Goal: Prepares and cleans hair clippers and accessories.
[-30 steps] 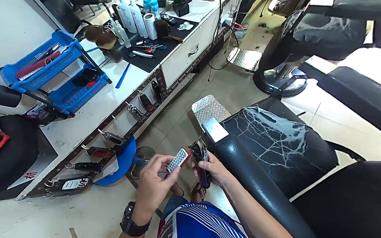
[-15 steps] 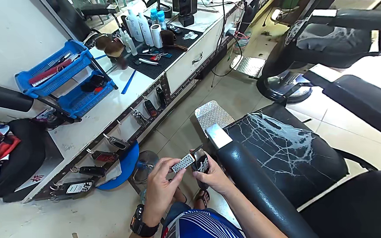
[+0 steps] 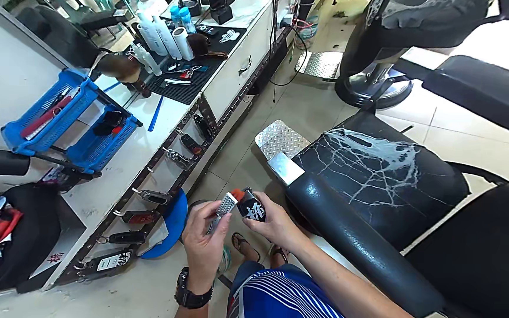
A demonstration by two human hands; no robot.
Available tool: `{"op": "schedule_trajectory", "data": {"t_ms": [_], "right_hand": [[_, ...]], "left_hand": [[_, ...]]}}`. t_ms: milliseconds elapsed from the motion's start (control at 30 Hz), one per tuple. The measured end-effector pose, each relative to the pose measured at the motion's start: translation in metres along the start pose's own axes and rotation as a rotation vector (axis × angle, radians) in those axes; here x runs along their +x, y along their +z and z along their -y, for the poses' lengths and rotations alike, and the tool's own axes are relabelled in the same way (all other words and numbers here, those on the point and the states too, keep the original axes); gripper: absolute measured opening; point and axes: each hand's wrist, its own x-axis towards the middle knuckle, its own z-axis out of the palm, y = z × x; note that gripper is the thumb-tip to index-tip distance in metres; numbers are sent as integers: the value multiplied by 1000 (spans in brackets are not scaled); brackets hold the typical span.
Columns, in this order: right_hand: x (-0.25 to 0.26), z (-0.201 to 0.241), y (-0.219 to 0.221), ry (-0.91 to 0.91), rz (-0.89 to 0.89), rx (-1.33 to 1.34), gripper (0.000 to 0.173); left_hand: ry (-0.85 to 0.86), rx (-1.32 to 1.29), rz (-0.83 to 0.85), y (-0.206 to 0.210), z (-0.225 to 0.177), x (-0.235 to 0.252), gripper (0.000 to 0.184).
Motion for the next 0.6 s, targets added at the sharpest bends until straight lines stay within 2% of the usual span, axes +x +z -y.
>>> {"op": "schedule_trajectory", "data": {"t_ms": [100, 233, 367, 500, 600], "right_hand": [[-3, 6, -4, 23, 0, -123, 69], [-7, 18, -6, 121, 80, -369, 63], [-4, 25, -5, 226, 186, -528, 58], [0, 29, -5, 259, 220, -578, 57], [3, 25, -10, 265, 226, -578, 52]], "left_hand": [[54, 77, 10, -20, -5, 12, 29], [97, 322, 137, -30, -13, 35, 25], [172, 575, 462, -5, -26, 66, 25], [291, 723, 800, 25, -14, 84, 20], [307, 802, 944, 24, -7, 89, 18]]}}
